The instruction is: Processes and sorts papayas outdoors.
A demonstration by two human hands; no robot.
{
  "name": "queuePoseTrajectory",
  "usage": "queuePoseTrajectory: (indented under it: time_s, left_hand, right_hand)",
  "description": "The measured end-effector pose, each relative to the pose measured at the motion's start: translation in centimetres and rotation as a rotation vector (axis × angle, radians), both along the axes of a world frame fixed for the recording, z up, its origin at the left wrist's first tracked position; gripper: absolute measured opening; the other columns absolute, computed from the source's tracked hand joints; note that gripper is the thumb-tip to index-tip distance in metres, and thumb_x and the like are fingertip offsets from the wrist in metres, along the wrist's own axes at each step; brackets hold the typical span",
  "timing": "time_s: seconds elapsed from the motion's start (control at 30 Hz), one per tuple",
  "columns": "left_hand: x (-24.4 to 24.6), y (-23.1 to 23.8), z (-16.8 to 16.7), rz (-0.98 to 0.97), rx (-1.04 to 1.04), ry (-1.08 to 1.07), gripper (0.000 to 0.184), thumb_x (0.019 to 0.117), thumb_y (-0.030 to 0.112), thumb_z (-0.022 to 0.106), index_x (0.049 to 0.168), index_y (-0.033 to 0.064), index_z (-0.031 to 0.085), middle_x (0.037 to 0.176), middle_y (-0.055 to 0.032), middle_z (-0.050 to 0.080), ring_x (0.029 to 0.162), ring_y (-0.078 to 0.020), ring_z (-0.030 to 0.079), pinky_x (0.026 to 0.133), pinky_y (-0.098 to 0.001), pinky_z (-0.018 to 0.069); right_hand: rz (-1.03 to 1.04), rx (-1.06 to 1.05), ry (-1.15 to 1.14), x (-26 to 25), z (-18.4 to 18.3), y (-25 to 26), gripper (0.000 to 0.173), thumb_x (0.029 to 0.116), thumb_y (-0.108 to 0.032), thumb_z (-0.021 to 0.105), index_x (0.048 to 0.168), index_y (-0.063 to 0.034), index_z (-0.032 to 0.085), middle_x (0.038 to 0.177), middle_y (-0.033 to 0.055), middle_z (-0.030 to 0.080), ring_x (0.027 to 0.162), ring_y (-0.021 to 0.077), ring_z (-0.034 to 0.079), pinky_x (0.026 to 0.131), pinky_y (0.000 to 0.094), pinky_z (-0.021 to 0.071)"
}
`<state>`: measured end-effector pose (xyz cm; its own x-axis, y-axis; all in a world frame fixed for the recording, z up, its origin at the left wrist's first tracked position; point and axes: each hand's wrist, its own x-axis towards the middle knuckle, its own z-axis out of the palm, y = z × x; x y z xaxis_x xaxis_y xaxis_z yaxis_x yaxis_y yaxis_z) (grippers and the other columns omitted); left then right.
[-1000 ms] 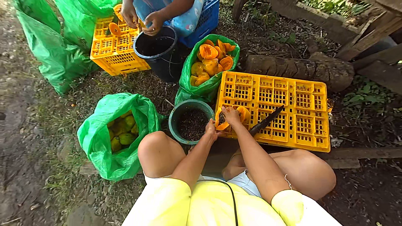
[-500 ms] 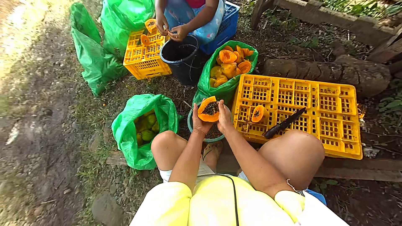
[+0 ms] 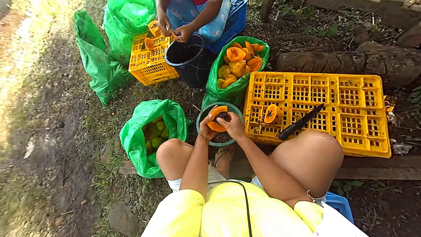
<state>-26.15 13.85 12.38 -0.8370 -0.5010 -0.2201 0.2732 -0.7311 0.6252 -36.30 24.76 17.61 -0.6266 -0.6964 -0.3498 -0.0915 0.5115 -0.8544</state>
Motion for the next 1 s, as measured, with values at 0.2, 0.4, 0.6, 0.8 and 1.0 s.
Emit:
queuePoseTrajectory:
  time_s: [0.2, 0.4, 0.6, 0.8, 1.0]
  left_hand:
    - [-0.1, -0.3, 0.2, -0.022, -0.137, -0.155, 0.081, 0.0727, 0.037, 0.074, 0.147, 0.0205, 0.047, 0.126, -0.0032, 0.066, 0.099, -0.0135, 0.069, 0.078, -0.0345, 0.0607]
    - [0.3, -0.6, 0.1, 0.036, -0.236, -0.268, 0.073, 0.0791, 0.033, 0.064, 0.148, 0.0183, 0.047, 0.128, -0.0054, 0.064, 0.103, -0.0131, 0.067, 0.081, -0.0324, 0.0591]
    - [0.4, -0.4, 0.2, 0.202, -0.211, -0.379, 0.055, 0.0930, 0.030, 0.045, 0.146, 0.0126, 0.046, 0.125, -0.0102, 0.063, 0.107, -0.0192, 0.064, 0.088, -0.0401, 0.0560]
    - [0.3, -0.9, -0.6, 0.114, -0.350, -0.390, 0.063, 0.0900, 0.030, 0.049, 0.150, 0.0110, 0.045, 0.137, -0.0110, 0.059, 0.115, -0.0164, 0.061, 0.092, -0.0358, 0.0547]
    - [0.4, -0.8, -0.9, 0.072, -0.350, -0.378, 0.066, 0.0879, 0.031, 0.054, 0.150, 0.0107, 0.046, 0.140, -0.0127, 0.058, 0.120, -0.0205, 0.060, 0.096, -0.0399, 0.0542]
  right_hand:
    - [-0.017, 0.059, 0.007, 0.9, -0.4, -0.6, 0.081, 0.0886, -0.048, 0.080, 0.142, 0.0058, 0.050, 0.138, 0.0316, 0.055, 0.123, 0.0464, 0.058, 0.101, 0.0632, 0.0487]
    - [-0.018, -0.024, 0.067, 1.5, -2.3, -1.3, 0.061, 0.0967, -0.033, 0.074, 0.139, 0.0057, 0.053, 0.136, 0.0307, 0.055, 0.121, 0.0466, 0.059, 0.100, 0.0620, 0.0500]
    - [0.011, -0.090, 0.014, 0.2, -3.2, -2.3, 0.031, 0.1060, -0.010, 0.054, 0.132, 0.0048, 0.063, 0.131, 0.0269, 0.064, 0.126, 0.0403, 0.060, 0.110, 0.0541, 0.0446]
    - [0.091, 0.007, -0.109, -0.2, -3.7, -2.8, 0.071, 0.0934, -0.045, 0.075, 0.137, 0.0074, 0.054, 0.134, 0.0300, 0.058, 0.127, 0.0417, 0.057, 0.109, 0.0578, 0.0449]
    - [0.038, -0.042, 0.000, 0.2, -4.0, -2.0, 0.032, 0.1038, -0.012, 0.059, 0.129, 0.0073, 0.061, 0.126, 0.0315, 0.063, 0.119, 0.0467, 0.061, 0.101, 0.0618, 0.0483]
